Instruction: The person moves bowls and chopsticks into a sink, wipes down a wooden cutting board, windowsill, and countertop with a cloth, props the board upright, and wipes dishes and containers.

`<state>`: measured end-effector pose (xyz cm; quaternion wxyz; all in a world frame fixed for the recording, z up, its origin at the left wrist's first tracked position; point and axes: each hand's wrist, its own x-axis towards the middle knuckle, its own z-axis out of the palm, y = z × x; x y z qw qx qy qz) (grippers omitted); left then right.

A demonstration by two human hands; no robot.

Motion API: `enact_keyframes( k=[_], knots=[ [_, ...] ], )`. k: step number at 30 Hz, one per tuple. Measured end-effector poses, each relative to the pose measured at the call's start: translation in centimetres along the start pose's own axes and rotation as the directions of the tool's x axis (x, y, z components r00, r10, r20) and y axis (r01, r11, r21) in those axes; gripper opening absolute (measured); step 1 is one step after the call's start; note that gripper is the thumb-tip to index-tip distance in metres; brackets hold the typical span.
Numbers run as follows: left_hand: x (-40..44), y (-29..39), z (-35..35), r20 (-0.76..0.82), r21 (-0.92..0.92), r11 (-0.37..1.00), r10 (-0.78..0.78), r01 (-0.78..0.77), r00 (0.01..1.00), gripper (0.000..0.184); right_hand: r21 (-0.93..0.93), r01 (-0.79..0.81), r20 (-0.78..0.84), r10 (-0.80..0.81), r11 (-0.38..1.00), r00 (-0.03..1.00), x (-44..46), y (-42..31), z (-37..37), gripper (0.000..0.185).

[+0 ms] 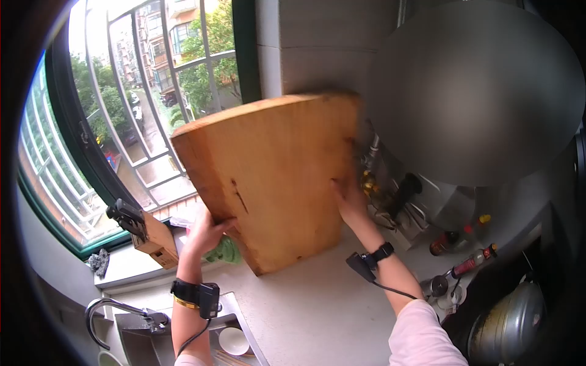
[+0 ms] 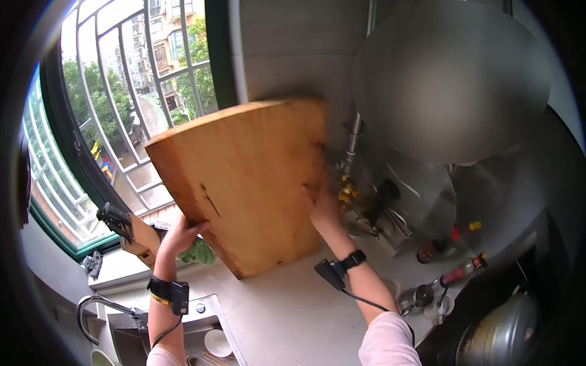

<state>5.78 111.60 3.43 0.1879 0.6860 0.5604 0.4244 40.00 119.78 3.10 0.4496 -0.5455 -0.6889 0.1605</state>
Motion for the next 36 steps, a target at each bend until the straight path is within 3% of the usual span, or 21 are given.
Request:
enact_keyframes(
  k=[1, 4, 5, 8, 11, 12, 15, 17, 19, 20, 23, 24, 26, 29, 32, 36],
  knots=[
    [0.2, 0.9, -0.2, 0.053, -0.115, 0.978, -0.167, 0.172, 0.985, 0.058, -0.038, 0.047, -0.045, -0.049, 0.998, 0.998, 0.3, 0.6, 0.6, 0.068],
    [1.0, -0.7, -0.3, 0.041, -0.031, 0.994, -0.106, 0.107, 0.994, 0.055, -0.157, 0.153, -0.134, -0.174, 0.976, 0.976, 0.4, 1.5, 1.5, 0.070],
    [0.8, 1.4, -0.4, 0.037, -0.020, 0.988, -0.152, 0.153, 0.988, 0.053, -0.195, 0.180, -0.147, -0.210, 0.964, 0.967, 0.1, 1.8, 1.6, 0.070],
    [0.7, 0.3, 0.2, 0.064, -0.092, 0.983, -0.156, 0.161, 0.986, 0.047, -0.032, 0.118, -0.132, -0.121, 0.993, 0.984, -1.0, 3.3, 1.8, 0.069],
    [0.1, 1.0, 0.7, 0.073, 0.004, 0.961, -0.277, 0.277, 0.958, 0.042, 0.341, -0.167, 0.153, 0.121, 0.925, 0.981, -3.3, 4.5, 1.2, 0.064],
    [0.0, 0.3, 1.0, 0.099, 0.053, 0.928, -0.371, 0.368, 0.923, 0.041, 0.319, -0.207, 0.189, 0.152, 0.925, 0.970, -4.1, 5.3, 1.6, 0.062],
    [-0.5, -1.8, 2.6, -0.001, -0.042, 0.979, -0.198, 0.198, 0.980, 0.041, 0.284, -0.250, 0.216, 0.192, 0.926, 0.957, -5.4, 8.7, 4.1, 0.058],
    [-0.8, -1.8, 2.6, -0.022, 0.042, 0.987, -0.156, 0.157, 0.987, 0.041, 0.296, -0.205, 0.145, 0.168, 0.933, 0.975, -5.6, 9.5, 6.0, 0.057],
    [-1.1, -1.1, 2.8, -0.071, 0.118, 0.987, -0.101, 0.108, 0.992, 0.041, 0.259, -0.306, 0.122, 0.283, 0.916, 0.951, -4.8, 9.3, 7.4, 0.059],
    [-1.5, 0.3, 2.5, -0.006, 0.140, 0.978, -0.157, 0.156, 0.988, 0.047, 0.242, -0.358, 0.108, 0.342, 0.902, 0.934, -4.6, 9.1, 7.5, 0.060],
    [-2.6, 0.1, 3.1, -0.062, 0.132, 0.968, -0.207, 0.214, 0.976, 0.051, 0.249, -0.346, 0.110, 0.328, 0.905, 0.938, -4.5, 9.0, 7.2, 0.063],
    [-2.6, -1.6, 3.2, -0.052, 0.125, 0.982, -0.138, 0.144, 0.989, 0.053, 0.235, -0.270, 0.105, 0.251, 0.934, 0.962, -4.4, 9.0, 7.1, 0.064],
    [-3.0, 1.2, 3.5, -0.063, 0.120, 0.976, -0.177, 0.183, 0.982, 0.053, 0.200, -0.115, 0.113, 0.094, 0.973, 0.989, -4.5, 9.1, 6.2, 0.065],
    [-3.2, 1.2, 3.4, -0.098, 0.174, 0.960, -0.203, 0.218, 0.974, 0.052, 0.271, -0.336, 0.197, 0.289, 0.902, 0.937, -4.5, 8.3, 5.3, 0.065],
    [-3.3, 2.1, 3.9, -0.097, 0.172, 0.960, -0.205, 0.219, 0.974, 0.051, 0.297, -0.191, 0.156, 0.150, 0.936, 0.976, -4.4, 10.1, 6.0, 0.070],
    [-3.6, 0.4, 4.4, -0.141, 0.140, 0.976, -0.149, 0.169, 0.979, 0.051, 0.257, -0.248, 0.240, 0.187, 0.934, 0.953, -3.8, 11.0, 6.0, 0.073]
  ],
)
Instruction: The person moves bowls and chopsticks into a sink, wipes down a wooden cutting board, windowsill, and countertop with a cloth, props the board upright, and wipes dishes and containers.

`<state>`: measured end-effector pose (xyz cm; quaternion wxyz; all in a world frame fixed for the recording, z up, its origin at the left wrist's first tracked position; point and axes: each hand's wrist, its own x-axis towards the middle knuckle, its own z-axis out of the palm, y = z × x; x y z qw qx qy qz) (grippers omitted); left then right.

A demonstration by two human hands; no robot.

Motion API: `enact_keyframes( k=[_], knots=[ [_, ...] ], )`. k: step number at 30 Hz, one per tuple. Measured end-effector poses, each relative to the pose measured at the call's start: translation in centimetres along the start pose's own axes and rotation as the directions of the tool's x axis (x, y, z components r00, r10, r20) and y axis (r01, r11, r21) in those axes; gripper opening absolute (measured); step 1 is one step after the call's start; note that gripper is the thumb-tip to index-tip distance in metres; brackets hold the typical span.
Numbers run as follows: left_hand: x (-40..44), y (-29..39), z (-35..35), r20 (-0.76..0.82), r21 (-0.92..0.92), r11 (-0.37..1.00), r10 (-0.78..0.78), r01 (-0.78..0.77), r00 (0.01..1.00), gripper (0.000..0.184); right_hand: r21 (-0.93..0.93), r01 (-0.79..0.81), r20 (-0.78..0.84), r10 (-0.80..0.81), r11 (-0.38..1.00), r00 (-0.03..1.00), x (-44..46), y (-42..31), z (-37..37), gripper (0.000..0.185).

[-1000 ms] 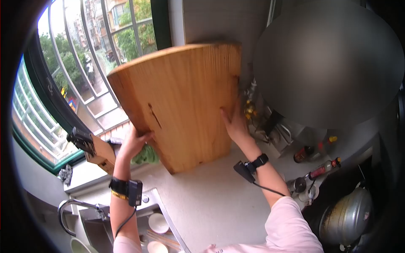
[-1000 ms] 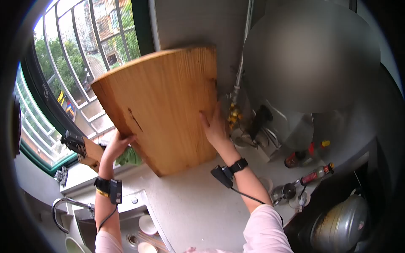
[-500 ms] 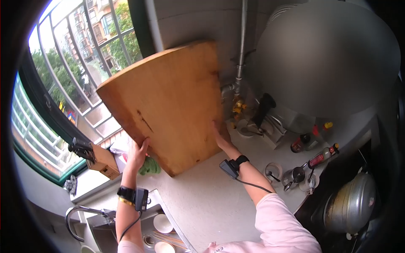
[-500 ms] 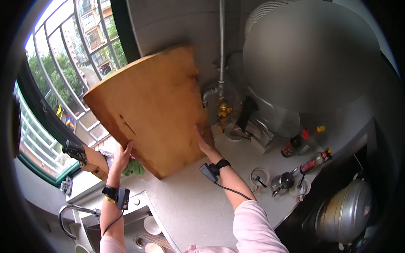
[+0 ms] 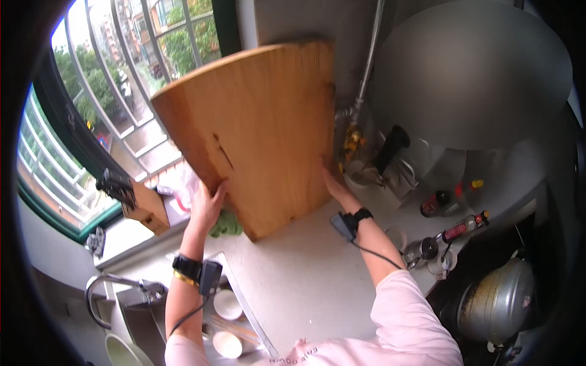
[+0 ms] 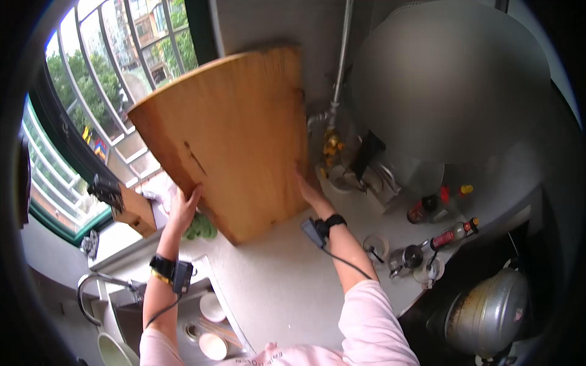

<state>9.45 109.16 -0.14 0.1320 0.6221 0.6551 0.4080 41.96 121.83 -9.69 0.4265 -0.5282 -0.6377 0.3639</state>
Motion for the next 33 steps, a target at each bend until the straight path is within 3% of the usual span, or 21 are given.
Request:
enact_keyframes(
  k=[2, 5, 8, 9, 10, 11, 13, 16, 18, 22, 23, 25, 27, 28, 30, 32, 33],
  knots=[
    [-0.5, 0.4, 0.2, -0.015, -0.109, 0.994, -0.003, 0.002, 1.000, 0.056, -0.012, -0.060, 0.026, 0.061, 0.998, 0.998, -0.4, 0.3, -0.6, 0.073],
    [-0.8, -0.5, 0.2, 0.015, 0.018, 0.999, -0.036, 0.036, 0.999, 0.058, -0.025, -0.022, -0.175, 0.017, 0.999, 0.985, -2.5, 0.1, -1.3, 0.068],
    [-0.9, -1.6, 0.2, 0.061, -0.022, 0.993, -0.117, 0.118, 0.991, 0.058, 0.090, 0.050, -0.203, -0.030, 0.995, 0.979, -7.9, -1.0, -2.1, 0.067],
    [-1.0, -1.7, 0.5, 0.077, -0.058, 0.990, -0.125, 0.130, 0.989, 0.057, 0.085, -0.009, -0.163, 0.023, 0.996, 0.986, -9.7, -0.5, -2.1, 0.066],
    [-0.9, -3.9, 1.4, 0.022, -0.144, 0.989, 0.015, -0.012, 1.000, 0.055, 0.075, -0.075, -0.126, 0.084, 0.994, 0.988, -11.9, -0.1, -2.0, 0.065],
    [-1.7, -1.9, 1.0, 0.049, -0.291, 0.954, -0.056, 0.068, 0.997, 0.059, 0.064, -0.148, -0.092, 0.153, 0.987, 0.984, -14.4, 0.1, -1.8, 0.065],
    [-2.5, -5.1, 1.2, -0.016, -0.188, 0.979, -0.082, 0.077, 0.997, 0.067, 0.026, -0.182, 0.022, 0.181, 0.983, 0.983, -19.5, -0.1, -1.6, 0.062],
    [-5.5, -2.7, -0.3, -0.080, -0.005, 0.987, -0.161, 0.161, 0.984, 0.067, -0.065, -0.190, 0.151, 0.198, 0.980, 0.968, -25.3, 1.2, -0.7, 0.064],
    [-7.2, -1.8, -0.4, -0.091, -0.078, 0.977, -0.205, 0.199, 0.974, 0.062, -0.107, -0.182, 0.231, 0.203, 0.977, 0.952, -28.3, 1.8, 0.2, 0.065],
    [-12.8, 1.1, 1.3, -0.083, -0.220, 0.953, -0.231, 0.209, 0.969, 0.048, 0.069, -0.178, 0.282, 0.152, 0.982, 0.947, -30.6, -3.2, 1.3, 0.065],
    [-14.8, 1.5, 2.5, -0.072, -0.282, 0.939, -0.225, 0.196, 0.972, 0.047, 0.100, -0.101, 0.288, 0.068, 0.990, 0.955, -30.8, -4.9, 1.7, 0.066],
    [-19.1, 4.2, 4.3, 0.051, -0.228, 0.917, -0.324, 0.327, 0.945, 0.045, 0.159, 0.058, 0.298, -0.104, 0.986, 0.949, -31.1, -8.0, 2.5, 0.070],
    [-22.5, 3.3, 6.4, 0.077, -0.222, 0.910, -0.341, 0.349, 0.937, 0.044, 0.141, 0.264, 0.291, -0.295, 0.954, 0.910, -31.7, -10.5, 2.9, 0.076],
    [-23.8, 3.3, 7.0, 0.103, -0.329, 0.851, -0.398, 0.409, 0.912, 0.044, 0.205, 0.225, 0.339, -0.285, 0.953, 0.896, -32.3, -10.9, 3.3, 0.081],
    [-26.1, 3.0, 7.8, 0.114, -0.534, 0.719, -0.460, 0.445, 0.881, 0.044, 0.037, 0.317, 0.382, -0.307, 0.948, 0.871, -33.6, -10.6, 3.6, 0.082],
    [-27.7, 5.4, 6.6, 0.214, -0.490, 0.661, -0.540, 0.568, 0.814, 0.044, -0.187, 0.415, 0.393, -0.319, 0.890, 0.862, -35.1, -10.4, 3.2, 0.082],
    [-28.3, 5.8, 6.4, 0.262, -0.473, 0.630, -0.566, 0.615, 0.782, 0.043, -0.163, 0.381, 0.369, -0.302, 0.910, 0.879, -35.6, -10.2, 2.7, 0.082]
  ],
)
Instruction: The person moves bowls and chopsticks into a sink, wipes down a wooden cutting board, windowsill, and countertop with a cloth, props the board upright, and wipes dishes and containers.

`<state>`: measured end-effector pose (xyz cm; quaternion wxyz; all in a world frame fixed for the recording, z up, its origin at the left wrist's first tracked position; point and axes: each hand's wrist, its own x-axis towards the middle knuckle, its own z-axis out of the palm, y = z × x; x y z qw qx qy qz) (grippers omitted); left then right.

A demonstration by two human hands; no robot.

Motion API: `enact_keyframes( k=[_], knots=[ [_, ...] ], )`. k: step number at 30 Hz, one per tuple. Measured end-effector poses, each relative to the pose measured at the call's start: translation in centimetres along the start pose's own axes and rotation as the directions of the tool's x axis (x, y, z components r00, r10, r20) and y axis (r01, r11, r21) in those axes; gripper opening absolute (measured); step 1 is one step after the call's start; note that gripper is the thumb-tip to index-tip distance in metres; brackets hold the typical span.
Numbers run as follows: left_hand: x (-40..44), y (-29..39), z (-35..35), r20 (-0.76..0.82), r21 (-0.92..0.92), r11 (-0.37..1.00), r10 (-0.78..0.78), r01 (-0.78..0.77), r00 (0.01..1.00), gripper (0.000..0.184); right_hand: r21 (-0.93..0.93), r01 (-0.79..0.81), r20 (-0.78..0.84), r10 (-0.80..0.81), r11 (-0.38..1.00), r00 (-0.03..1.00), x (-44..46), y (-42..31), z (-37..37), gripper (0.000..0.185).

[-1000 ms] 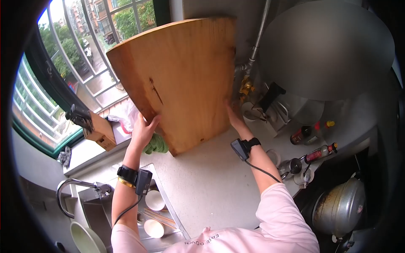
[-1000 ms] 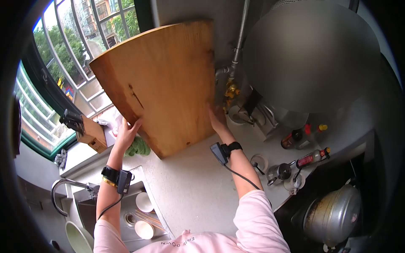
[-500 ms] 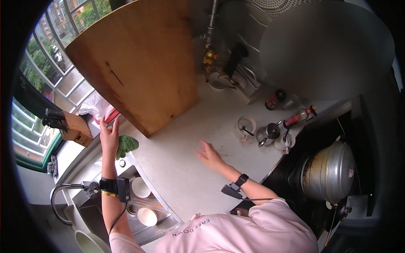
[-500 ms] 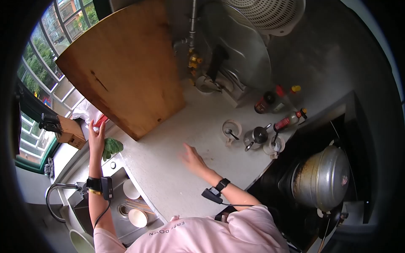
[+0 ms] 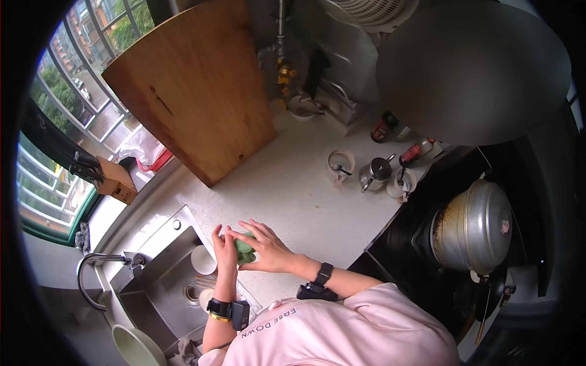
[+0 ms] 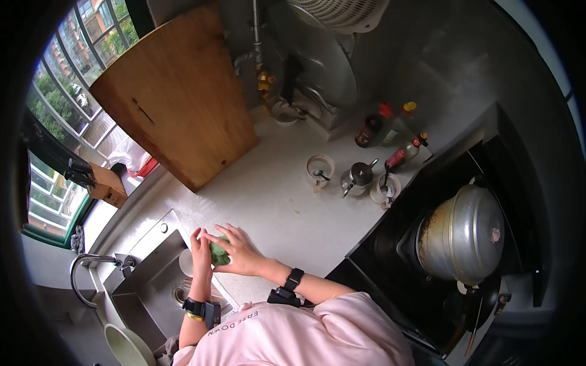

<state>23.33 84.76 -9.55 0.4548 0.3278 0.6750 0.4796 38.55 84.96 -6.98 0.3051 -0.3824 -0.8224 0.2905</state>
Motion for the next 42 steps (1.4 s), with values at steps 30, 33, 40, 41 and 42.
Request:
enact_keyframes(
  k=[30, 33, 40, 41, 42],
  knots=[
    [-12.3, -3.8, -7.3, -0.161, -0.055, 0.997, -0.063, 0.055, 0.985, 0.023, 0.728, -0.365, -0.213, 0.697, 0.581, 0.685, 4.8, 25.7, -8.2, 0.022],
    [-12.9, -2.8, -6.5, -0.171, 0.006, 0.998, -0.054, 0.055, 0.984, 0.023, 0.716, -0.427, -0.140, 0.713, 0.552, 0.687, 7.5, 27.4, -6.1, 0.021],
    [-14.2, -2.9, -6.4, -0.204, -0.059, 0.996, -0.074, 0.063, 0.976, 0.022, 0.737, -0.487, -0.015, 0.732, 0.468, 0.681, 10.0, 27.4, -3.1, 0.023],
    [-14.2, -3.1, -6.4, -0.198, -0.080, 0.995, -0.068, 0.053, 0.978, 0.022, 0.730, -0.497, -0.003, 0.729, 0.469, 0.684, 10.2, 27.5, -2.8, 0.023],
    [-14.3, -3.2, -6.5, -0.196, -0.078, 0.995, -0.070, 0.055, 0.978, 0.022, 0.732, -0.492, 0.011, 0.714, 0.472, 0.700, 10.1, 27.7, -2.6, 0.023]
  ],
)
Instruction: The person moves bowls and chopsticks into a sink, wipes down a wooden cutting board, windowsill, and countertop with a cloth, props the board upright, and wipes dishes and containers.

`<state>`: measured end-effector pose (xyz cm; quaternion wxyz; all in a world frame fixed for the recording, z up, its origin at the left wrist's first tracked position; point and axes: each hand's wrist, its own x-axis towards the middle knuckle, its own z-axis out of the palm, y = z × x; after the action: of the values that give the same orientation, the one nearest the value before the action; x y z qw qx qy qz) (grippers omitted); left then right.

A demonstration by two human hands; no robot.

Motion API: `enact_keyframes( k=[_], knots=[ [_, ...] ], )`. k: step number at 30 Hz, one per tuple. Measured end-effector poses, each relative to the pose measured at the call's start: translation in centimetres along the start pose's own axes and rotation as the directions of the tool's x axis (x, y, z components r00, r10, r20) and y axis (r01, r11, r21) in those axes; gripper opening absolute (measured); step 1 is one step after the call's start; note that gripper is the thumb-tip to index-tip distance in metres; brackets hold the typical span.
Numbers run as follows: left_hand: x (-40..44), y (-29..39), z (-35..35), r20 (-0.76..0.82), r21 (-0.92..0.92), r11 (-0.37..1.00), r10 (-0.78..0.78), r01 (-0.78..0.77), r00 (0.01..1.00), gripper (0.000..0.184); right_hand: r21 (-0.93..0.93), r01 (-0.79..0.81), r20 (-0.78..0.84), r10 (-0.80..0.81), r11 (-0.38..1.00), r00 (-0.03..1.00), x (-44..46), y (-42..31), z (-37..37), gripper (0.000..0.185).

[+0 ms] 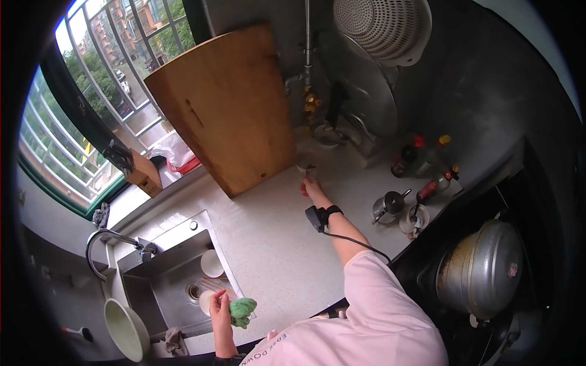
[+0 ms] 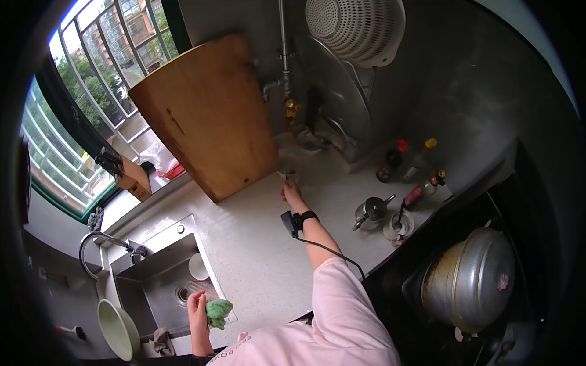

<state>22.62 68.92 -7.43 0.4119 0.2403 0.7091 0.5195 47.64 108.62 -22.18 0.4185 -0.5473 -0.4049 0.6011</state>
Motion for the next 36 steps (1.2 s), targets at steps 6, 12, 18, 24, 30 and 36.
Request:
enact_keyframes(
  k=[6, 12, 18, 24, 30, 36],
  knots=[
    [0.2, 0.2, -0.4, -0.030, -0.023, 1.000, -0.002, 0.001, 1.000, 0.020, -0.457, 0.035, -0.257, -0.170, 0.889, 0.951, 0.7, 0.8, -5.6, 0.032],
    [-0.6, 1.0, -1.0, -0.136, -0.051, 0.999, -0.023, 0.016, 0.990, 0.020, -0.351, -0.013, -0.348, -0.117, 0.936, 0.930, 7.3, -0.9, -12.8, 0.026],
    [-2.4, 0.7, -1.5, -0.254, 0.020, 0.999, -0.024, 0.030, 0.967, 0.019, 0.001, -0.047, -0.118, 0.047, 0.999, 0.992, 12.4, -2.7, -12.1, 0.019],
    [-4.7, 1.2, -1.9, -0.285, 0.063, 0.986, -0.128, 0.152, 0.950, 0.029, 0.212, 0.031, -0.197, 0.011, 0.977, 0.980, 14.6, -2.4, -9.5, 0.029],
    [-4.9, 1.8, -0.7, -0.308, 0.010, 0.992, -0.114, 0.123, 0.945, 0.028, 0.162, 0.118, -0.151, -0.094, 0.980, 0.984, 15.4, -0.8, -10.5, 0.033],
    [-3.4, 2.5, 1.1, -0.283, -0.023, 0.997, -0.083, 0.080, 0.956, 0.018, 0.049, 0.060, -0.181, -0.050, 0.997, 0.982, 12.0, -1.5, -11.3, 0.039]
  ],
)
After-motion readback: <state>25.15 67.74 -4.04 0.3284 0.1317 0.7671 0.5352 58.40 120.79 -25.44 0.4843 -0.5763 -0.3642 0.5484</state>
